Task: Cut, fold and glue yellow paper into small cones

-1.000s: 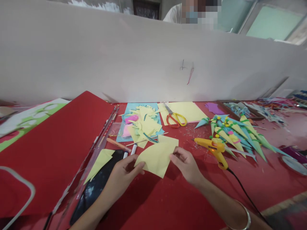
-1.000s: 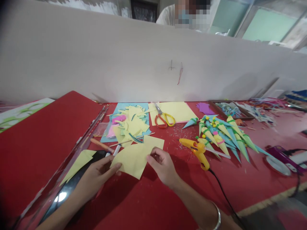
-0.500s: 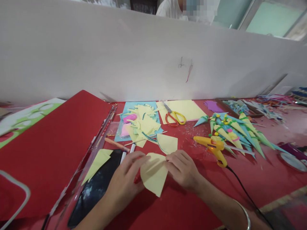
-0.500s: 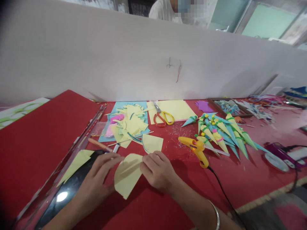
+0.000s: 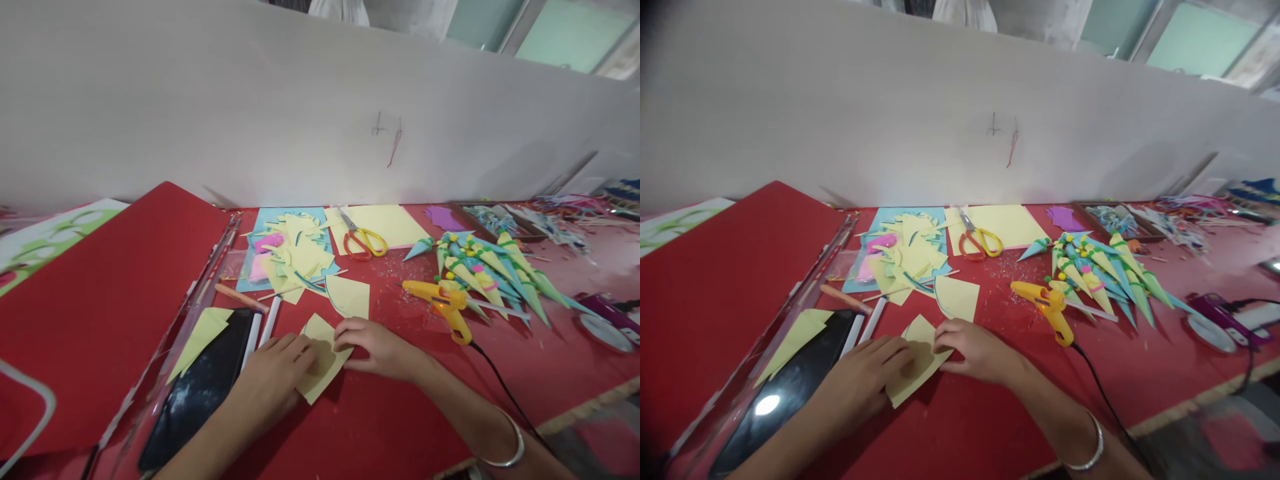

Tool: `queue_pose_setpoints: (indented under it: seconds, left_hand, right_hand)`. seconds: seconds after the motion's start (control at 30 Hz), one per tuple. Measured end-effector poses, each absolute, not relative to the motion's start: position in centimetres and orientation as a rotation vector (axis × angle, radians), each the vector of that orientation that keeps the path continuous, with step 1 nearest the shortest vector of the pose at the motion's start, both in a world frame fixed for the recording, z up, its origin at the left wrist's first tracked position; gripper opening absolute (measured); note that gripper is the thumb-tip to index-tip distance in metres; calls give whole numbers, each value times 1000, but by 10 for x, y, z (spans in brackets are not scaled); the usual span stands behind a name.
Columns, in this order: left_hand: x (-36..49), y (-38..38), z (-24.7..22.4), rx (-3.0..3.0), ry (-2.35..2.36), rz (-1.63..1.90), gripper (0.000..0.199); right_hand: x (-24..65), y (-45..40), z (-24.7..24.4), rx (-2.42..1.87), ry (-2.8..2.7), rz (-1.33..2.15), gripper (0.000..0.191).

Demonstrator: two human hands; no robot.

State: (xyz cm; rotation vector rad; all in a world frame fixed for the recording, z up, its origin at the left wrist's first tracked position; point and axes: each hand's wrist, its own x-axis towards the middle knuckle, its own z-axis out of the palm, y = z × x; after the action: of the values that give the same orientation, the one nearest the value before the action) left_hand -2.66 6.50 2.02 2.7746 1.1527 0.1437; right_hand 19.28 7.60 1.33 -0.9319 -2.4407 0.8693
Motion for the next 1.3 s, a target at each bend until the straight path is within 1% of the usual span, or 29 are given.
queue_pose_setpoints:
  seconds: [0.13,0.37,0.53,0.7,0.83,1.0,1.17,1.3]
  left_hand:
    - [-25,63,19,2781,1142,171,29]
    - [-26,62,17,2749,1150,306,18]
    - [-24,63,14,2753,1192,337,19]
    - [-22,63,14,2767,1237,329,13]
    - [-21,63,13,2734,1274,368,13]
    - [-22,65,11,2705,1266,398,21]
    - [-22,66,13,2736,1284,337,20]
    - [-23,66,13,2787,1270,398,20]
  right_hand:
    - [199,79,5,-926,-2368,948,9]
    - [199,80,7,-955,-2386,896,7]
    - [199,80,11,-1015,-2357,891,1]
    - [201,79,10,-1032,-2334,907,3]
    - [202,79,10,-1031,-2347,904,5]
    - [201,81,11,-1048,-2292,952,4]
    - [200,80,10,-1091,-2235,994,4]
    - [200,80,9,-1150,-2206,1013,3]
